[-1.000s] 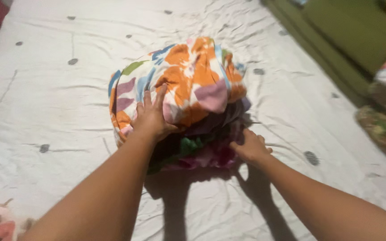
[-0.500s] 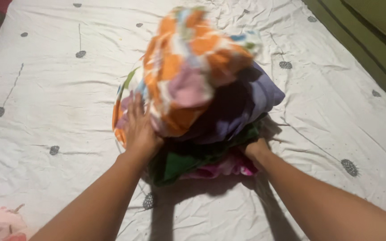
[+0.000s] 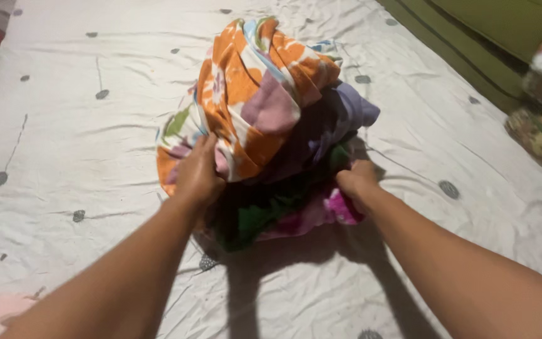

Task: The person sweeps the floor with a broom, then moves to a bed and folds several pieces of clothing by hand.

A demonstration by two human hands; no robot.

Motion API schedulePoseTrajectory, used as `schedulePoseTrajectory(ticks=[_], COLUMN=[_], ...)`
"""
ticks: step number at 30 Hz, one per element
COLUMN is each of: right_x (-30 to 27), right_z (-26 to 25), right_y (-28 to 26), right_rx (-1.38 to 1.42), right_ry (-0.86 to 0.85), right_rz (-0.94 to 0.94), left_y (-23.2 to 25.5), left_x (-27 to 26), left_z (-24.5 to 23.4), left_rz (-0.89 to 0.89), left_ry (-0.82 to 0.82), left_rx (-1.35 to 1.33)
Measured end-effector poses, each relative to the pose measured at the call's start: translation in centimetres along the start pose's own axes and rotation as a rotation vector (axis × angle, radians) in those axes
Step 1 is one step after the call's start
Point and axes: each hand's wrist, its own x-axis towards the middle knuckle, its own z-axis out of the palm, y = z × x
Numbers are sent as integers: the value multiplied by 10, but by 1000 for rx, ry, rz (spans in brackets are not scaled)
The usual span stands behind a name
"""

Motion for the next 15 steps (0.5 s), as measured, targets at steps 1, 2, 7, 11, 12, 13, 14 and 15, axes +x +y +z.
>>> schedulePoseTrajectory(ticks=[1,2,7,11,12,13,14,15], right_x=[-10,-18,-29,-9,-3,0,1,-2], right_z=[-13,-27,-120,-217,-242,-268,-294,-317], right_y=[2,5,40,107,128,152,177,203], right_rx=[13,13,-66,-88,-121,-125,-98,-78], right_ry=[14,53,315,540,620,651,725,804], right_rz=[8,-19,-35,-247,-240,-213,-150,-86], left_y=[11,24,120,213,236,257,278,300], left_x=[-4,-11,-32,-28,-23,-23,-21,-17], left_z=[6,12,51,93,105,118,130,144], left_rz=[-31,-12,101,210,248,281,305,379], left_ry=[-56,-65,-44,-63,-76,-95,-120,-130], left_rx=[10,9,-211,-329,-350,-370,-391,-404])
